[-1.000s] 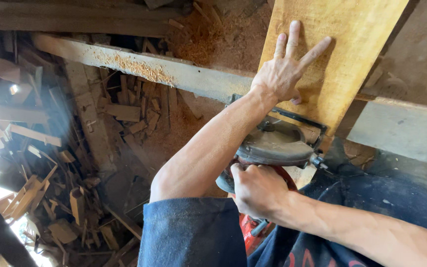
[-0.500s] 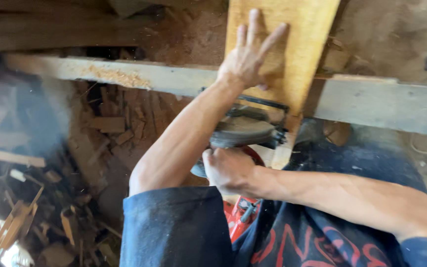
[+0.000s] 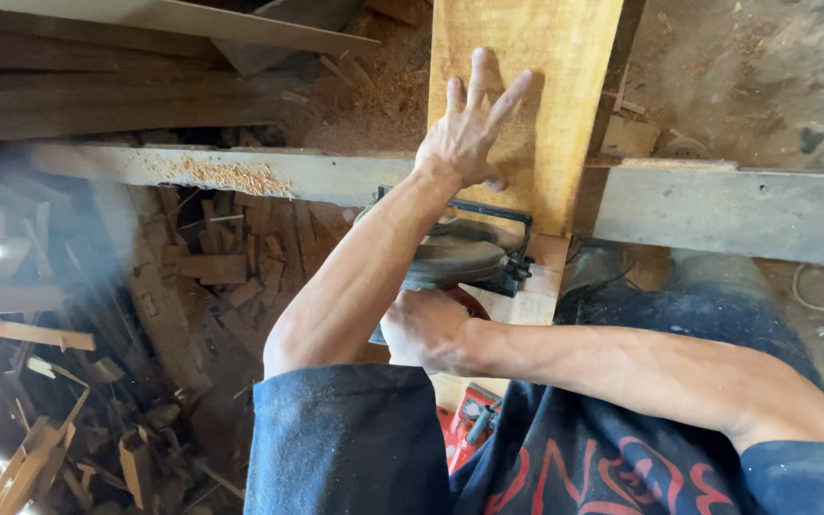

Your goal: The person uses a circular saw to cut a long wooden plank into shorter pieces. They repeatedly position the plank, make a cut, and then move the cut piece aside to prepare for the next cut.

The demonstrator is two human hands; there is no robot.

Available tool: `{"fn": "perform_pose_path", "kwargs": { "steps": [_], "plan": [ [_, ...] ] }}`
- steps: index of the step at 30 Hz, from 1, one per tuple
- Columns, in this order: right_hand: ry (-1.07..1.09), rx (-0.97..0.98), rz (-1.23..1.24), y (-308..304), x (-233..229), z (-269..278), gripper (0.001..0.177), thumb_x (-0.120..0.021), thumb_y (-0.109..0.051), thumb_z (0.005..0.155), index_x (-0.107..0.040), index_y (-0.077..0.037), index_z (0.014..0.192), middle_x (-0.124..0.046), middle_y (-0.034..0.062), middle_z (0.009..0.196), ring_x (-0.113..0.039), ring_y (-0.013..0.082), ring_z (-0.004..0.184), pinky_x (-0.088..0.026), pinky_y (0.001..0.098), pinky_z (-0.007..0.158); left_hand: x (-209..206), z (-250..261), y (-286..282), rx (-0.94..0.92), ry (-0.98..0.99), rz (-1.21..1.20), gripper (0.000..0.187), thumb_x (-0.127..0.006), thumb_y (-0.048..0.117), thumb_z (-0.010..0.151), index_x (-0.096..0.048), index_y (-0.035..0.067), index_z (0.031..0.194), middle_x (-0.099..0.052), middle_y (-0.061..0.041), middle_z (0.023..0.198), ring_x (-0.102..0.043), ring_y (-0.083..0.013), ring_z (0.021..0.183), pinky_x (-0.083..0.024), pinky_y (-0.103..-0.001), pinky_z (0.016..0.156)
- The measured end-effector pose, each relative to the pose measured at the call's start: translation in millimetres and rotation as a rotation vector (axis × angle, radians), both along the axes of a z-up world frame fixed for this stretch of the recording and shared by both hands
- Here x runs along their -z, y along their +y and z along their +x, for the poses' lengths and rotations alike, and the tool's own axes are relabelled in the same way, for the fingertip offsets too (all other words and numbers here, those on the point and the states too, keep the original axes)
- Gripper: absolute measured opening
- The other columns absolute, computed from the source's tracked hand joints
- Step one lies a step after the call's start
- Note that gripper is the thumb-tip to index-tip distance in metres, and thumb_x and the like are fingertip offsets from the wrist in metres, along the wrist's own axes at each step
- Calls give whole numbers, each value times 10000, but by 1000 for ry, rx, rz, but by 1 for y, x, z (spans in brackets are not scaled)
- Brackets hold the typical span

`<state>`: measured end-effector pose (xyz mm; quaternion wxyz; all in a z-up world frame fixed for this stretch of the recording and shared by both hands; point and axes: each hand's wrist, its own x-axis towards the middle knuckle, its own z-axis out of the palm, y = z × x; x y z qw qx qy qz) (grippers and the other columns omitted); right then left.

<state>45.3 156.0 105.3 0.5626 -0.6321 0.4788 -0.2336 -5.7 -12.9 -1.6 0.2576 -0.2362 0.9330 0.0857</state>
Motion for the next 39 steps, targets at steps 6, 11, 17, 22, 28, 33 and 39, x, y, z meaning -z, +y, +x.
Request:
{"fn": "perform_pose_path", "kwargs": {
  "steps": [6, 11, 17, 22, 28, 33, 39],
  "plan": [
    [-83, 92, -67, 1, 12, 13, 377, -753, -239, 726, -685, 9, 1001, -707, 268, 928, -689, 441, 841, -543, 526, 743, 3, 0, 1, -25, -36, 0, 1569, -986, 609, 500, 159, 354, 1541, 95, -380, 1594, -245, -623, 1421, -396, -506, 1133],
    [-88, 126, -241, -3, 31, 25, 280, -716, -214, 760, -715, -31, 971, -742, 221, 942, -709, 398, 889, -550, 493, 807, 2, 0, 1, -37, -27, 3, 1587, -999, 588, 483, 159, 345, 1542, 91, -407, 1580, -253, -613, 1423, -371, -503, 1159],
    [-67, 120, -178, 11, 40, 9, 340, -737, -212, 754, -703, -24, 1035, -741, 221, 913, -727, 376, 851, -567, 468, 777, -10, -4, 2, -58, -25, -9, 1591, -1008, 554, 479, 144, 357, 1558, 77, -397, 1598, -286, -587, 1433, -355, -470, 1190],
    [-39, 83, -187, 34, 35, -16, 395, -755, -210, 749, -694, -19, 1089, -740, 221, 888, -741, 358, 820, -580, 447, 751, -40, -22, 11, -24, -158, -56, 1561, -981, 581, 522, 139, 319, 1578, 48, -380, 1608, -339, -588, 1401, -395, -481, 1146],
    [-171, 97, -500, 49, -9, -61, 464, -776, -207, 742, -682, -12, 1153, -739, 220, 859, -759, 337, 783, -597, 423, 720, -89, -26, -19, -278, 246, 59, 947, -860, 422, 821, -294, 167, 1536, -461, -248, 1440, -583, -415, 1240, -512, -481, 992],
    [290, 194, -91, 90, -60, -147, 539, -835, -274, 696, -705, -55, 1171, -760, 207, 860, -773, 286, 734, -604, 384, 689, -76, 85, -39, -440, 981, -166, 430, -742, 296, 978, -637, 75, 1331, -732, -176, 1127, -705, -349, 1009, -573, -444, 840],
    [505, 427, -199, 117, -88, -194, 517, -813, -254, 719, -714, -36, 1178, -757, 205, 901, -770, 277, 766, -588, 371, 716, 44, 154, 67, -1017, 1113, -180, 462, -709, 387, 937, -699, 10, 1205, -754, -195, 1090, -745, -304, 979, -591, -404, 880]
  ]
}}
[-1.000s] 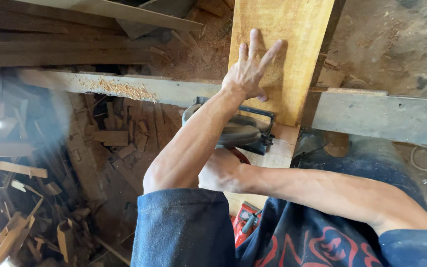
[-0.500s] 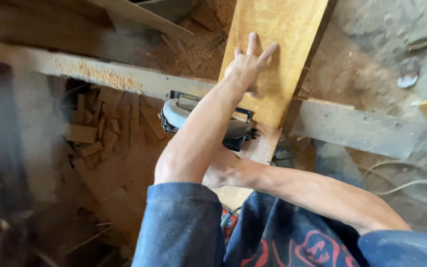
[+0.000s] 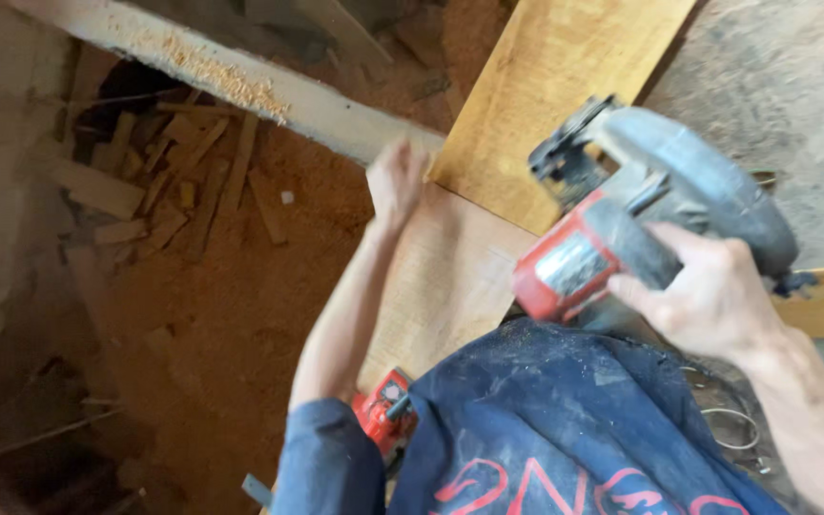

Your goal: The person uses a circular saw to cut a long wooden plank into shorter pieces. They repeatedly position the plank, make a cut, and then move the cut piece aside to prepare for the next cut.

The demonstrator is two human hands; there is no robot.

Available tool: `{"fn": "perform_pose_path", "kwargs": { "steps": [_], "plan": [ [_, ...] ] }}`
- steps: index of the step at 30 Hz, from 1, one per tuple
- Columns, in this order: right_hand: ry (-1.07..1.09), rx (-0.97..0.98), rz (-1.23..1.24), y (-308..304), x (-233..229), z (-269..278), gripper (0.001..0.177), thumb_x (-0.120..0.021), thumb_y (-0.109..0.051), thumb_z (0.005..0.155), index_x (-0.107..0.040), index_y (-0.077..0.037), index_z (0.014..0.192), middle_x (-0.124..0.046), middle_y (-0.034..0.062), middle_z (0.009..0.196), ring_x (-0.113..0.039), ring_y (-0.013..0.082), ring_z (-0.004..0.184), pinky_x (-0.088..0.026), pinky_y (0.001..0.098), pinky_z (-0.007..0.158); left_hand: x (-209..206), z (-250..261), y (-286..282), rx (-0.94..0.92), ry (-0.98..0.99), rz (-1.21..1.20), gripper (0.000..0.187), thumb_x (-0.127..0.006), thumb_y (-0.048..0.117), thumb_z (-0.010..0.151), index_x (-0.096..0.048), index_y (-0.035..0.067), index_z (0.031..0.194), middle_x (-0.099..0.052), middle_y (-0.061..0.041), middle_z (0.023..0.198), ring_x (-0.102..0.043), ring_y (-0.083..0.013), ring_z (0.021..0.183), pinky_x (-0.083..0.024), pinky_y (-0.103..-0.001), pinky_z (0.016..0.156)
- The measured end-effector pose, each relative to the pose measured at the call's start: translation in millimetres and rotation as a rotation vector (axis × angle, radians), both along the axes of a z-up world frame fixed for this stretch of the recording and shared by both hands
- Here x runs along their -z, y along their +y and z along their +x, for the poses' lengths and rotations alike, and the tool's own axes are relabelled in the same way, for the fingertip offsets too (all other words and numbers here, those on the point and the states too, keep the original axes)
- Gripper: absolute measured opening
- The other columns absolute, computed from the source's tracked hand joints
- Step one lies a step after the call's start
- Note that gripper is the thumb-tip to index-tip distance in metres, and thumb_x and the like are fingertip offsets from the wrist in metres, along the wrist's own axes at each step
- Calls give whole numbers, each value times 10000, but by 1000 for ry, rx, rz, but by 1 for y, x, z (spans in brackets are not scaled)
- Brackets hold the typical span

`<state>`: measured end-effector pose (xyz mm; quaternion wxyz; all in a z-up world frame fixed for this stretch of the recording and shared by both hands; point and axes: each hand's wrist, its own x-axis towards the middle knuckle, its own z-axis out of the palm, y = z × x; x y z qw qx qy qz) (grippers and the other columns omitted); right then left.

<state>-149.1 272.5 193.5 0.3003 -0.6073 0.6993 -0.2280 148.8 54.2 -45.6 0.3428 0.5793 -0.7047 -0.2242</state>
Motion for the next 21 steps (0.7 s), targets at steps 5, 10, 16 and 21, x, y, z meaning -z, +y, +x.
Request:
{"fn": "perform_pose_path", "kwargs": {
  "steps": [5, 10, 16, 21],
  "plan": [
    [172, -48, -197, -23, 9, -16, 511, -825, -240, 763, -712, -17, 1209, -743, 230, 966, -739, 344, 849, -579, 388, 742, 42, -15, 70, -165, 13, 170, 592, -762, 377, 879, -645, -9, 1313, -701, -243, 1172, -692, -371, 1048, -551, -433, 912],
    [107, -127, -187, -57, 3, 5, 502, -823, -258, 763, -710, -22, 1191, -742, 227, 936, -760, 323, 855, -587, 390, 755, 30, -15, 95, -338, 123, 138, 575, -735, 292, 898, -601, -13, 1367, -678, -237, 1251, -667, -354, 1134, -516, -428, 1006],
    [19, -300, -210, -94, 8, 73, 472, -817, -222, 761, -703, -16, 1170, -745, 231, 952, -763, 325, 851, -593, 385, 765, 18, -5, 130, -498, 254, -35, 451, -751, 179, 877, -671, -15, 1277, -697, -226, 1252, -672, -347, 1156, -527, -448, 1011],
    [-53, -575, -306, -96, 24, 116, 485, -812, -182, 757, -672, -4, 1185, -728, 251, 973, -746, 360, 888, -604, 395, 769, -35, 39, 131, -747, 415, -268, 232, -630, 36, 983, -710, -3, 1197, -748, -155, 1158, -718, -221, 1007, -573, -317, 880]
  ]
}}
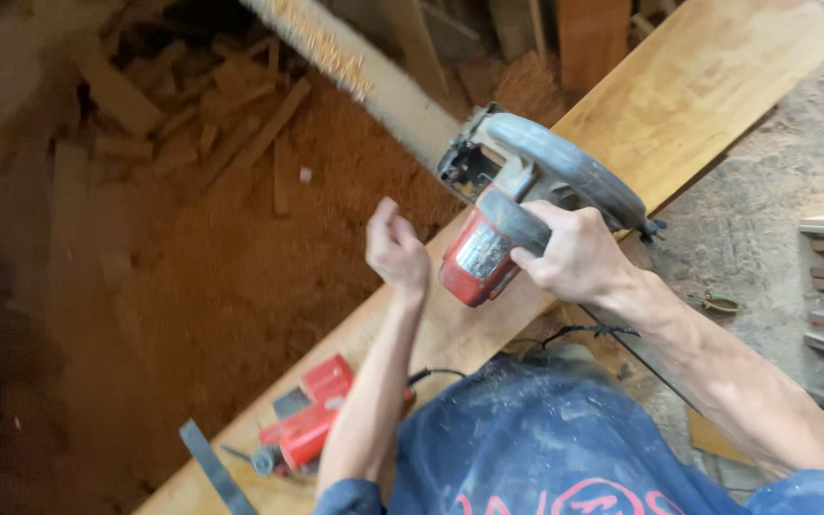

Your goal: The person uses a circular saw to cut a long wooden plank into shorter pieces. They repeatedly position the plank, make a cut, and then move the cut piece aside to prepare for the next cut.

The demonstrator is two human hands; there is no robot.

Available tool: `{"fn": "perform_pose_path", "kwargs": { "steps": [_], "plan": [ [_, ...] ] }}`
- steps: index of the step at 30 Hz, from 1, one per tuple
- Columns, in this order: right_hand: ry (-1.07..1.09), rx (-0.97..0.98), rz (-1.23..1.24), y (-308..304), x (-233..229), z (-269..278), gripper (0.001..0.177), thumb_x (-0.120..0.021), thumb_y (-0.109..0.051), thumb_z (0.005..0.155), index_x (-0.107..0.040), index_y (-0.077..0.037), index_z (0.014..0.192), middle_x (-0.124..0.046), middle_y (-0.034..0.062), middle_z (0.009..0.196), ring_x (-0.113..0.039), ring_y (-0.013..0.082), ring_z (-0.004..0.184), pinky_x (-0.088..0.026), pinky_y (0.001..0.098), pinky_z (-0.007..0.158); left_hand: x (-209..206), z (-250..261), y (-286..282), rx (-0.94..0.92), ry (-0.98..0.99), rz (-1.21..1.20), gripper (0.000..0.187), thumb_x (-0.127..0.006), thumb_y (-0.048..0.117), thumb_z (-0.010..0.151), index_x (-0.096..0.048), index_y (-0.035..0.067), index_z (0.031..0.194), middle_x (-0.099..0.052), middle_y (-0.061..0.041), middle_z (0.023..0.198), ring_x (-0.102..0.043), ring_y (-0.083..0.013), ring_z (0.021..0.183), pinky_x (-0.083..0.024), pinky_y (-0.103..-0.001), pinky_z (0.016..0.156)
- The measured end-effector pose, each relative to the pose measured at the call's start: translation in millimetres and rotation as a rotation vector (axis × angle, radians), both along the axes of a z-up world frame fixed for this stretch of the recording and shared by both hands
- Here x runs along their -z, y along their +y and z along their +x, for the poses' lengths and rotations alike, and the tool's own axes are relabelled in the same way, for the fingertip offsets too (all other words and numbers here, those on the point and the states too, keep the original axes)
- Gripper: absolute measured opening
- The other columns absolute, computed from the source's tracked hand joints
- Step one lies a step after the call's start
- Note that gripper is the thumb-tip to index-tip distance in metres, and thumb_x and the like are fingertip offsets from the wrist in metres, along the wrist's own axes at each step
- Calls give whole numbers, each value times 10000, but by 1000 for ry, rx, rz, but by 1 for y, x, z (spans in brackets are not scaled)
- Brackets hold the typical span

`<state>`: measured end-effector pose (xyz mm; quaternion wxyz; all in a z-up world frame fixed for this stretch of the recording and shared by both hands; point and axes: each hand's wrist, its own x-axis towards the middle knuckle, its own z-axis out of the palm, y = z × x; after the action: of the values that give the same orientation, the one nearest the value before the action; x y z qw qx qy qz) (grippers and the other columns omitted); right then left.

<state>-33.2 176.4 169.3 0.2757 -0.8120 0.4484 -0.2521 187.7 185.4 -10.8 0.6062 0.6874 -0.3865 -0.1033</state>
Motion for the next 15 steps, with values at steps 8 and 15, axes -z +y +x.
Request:
{"fn": "perform_pose_path", "kwargs": {
  "steps": [8, 15],
  "plan": [
    [200, -479, 165, 2, 5, 53, 464, -753, -122, 682, -695, -122, 1142, -726, 198, 765, -724, 387, 711, -584, 461, 650, -87, 45, 75, -289, 316, -269, 241, -577, 21, 1047, -600, -33, 1281, -664, -76, 1216, -583, -107, 972, -482, -232, 842],
    [442, -809, 99, -10, 9, 125, 505, -712, -88, 627, -737, -199, 1119, -739, 176, 769, -711, 395, 697, -573, 511, 654, -98, 2, 140, -248, 51, -235, 181, -615, 28, 1049, -640, 6, 1227, -662, -63, 1171, -604, -134, 973, -517, -267, 892]
  ]
}}
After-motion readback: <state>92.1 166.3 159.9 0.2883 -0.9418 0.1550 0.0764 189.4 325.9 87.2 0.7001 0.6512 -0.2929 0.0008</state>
